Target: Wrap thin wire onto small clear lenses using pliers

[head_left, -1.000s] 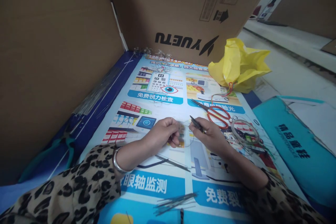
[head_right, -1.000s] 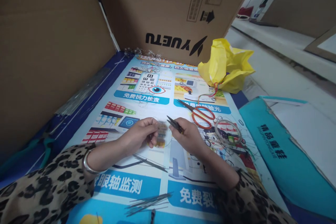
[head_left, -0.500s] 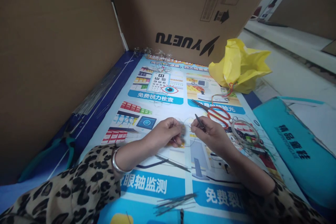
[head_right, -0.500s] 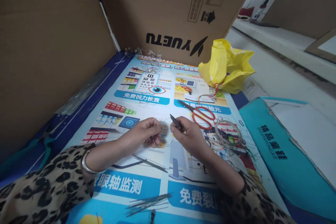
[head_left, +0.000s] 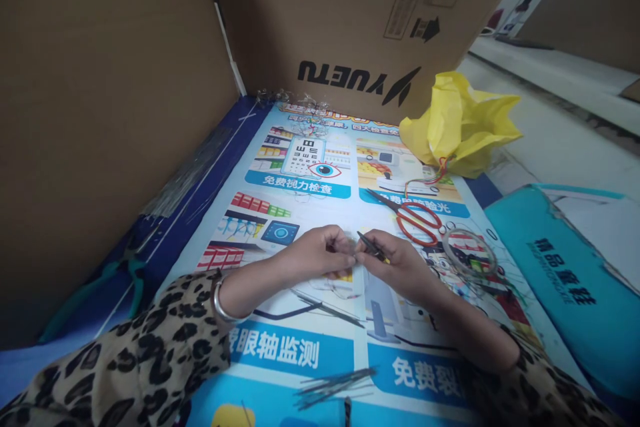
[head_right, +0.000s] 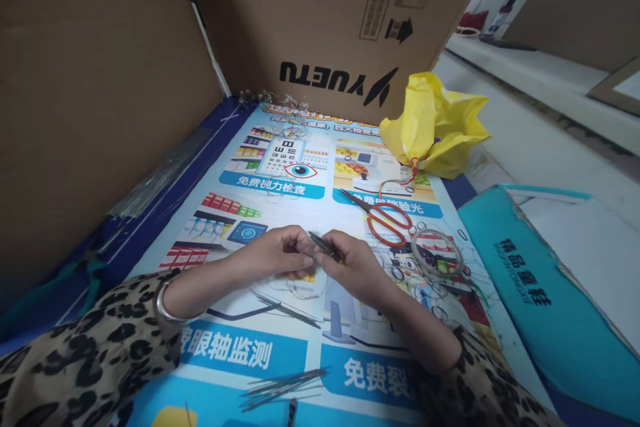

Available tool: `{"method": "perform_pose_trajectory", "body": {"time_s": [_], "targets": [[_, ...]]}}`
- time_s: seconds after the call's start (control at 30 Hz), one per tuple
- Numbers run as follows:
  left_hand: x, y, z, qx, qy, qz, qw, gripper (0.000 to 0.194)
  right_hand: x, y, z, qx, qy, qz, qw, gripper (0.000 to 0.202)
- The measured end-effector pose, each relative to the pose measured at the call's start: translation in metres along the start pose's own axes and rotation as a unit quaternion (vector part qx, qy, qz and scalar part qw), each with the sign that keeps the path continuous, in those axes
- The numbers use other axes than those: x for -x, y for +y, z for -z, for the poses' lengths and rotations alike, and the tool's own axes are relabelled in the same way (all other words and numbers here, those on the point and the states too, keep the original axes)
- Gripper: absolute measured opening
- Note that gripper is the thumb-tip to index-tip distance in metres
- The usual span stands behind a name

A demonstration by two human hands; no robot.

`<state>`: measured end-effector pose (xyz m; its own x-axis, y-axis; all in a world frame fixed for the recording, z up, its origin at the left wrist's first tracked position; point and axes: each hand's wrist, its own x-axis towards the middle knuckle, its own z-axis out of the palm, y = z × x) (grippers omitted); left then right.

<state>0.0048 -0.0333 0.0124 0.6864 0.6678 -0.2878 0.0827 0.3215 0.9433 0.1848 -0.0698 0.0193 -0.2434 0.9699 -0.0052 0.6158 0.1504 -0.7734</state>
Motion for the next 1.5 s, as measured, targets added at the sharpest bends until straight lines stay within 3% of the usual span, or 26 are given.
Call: {"method": "perform_pose_trajectory", "body": {"time_s": [0.63,1.03,1.37,1.5], "targets": [[-0.0008,-0.0071,-0.0008,-0.018,0.013,-0.004,1.0,0.029,0.0014,0.0053,0.0018,-0.121,-0.038,-0.036,0.991,0.018],[-0.0022,-0.0073,0.0019,-0.026,-0.017,-0.014,0.999,0.018,0.0011,0.0018,0.0022,-0.081,-0.05,-0.04,0.995,0.022],[-0.0015,-0.0033,0.0001,-0.034,-0.015,0.0,0.999,0.011,0.002,-0.0002,0.0001,-0.02,-0.034,-0.003,0.999,0.02],[-0.0013,-0.0039,0.0004,-0.07,-0.018,0.001,0.997,0.01,0.0022,0.0005,-0.0003,-0.052,-0.034,-0.005,0.998,0.017]]}}
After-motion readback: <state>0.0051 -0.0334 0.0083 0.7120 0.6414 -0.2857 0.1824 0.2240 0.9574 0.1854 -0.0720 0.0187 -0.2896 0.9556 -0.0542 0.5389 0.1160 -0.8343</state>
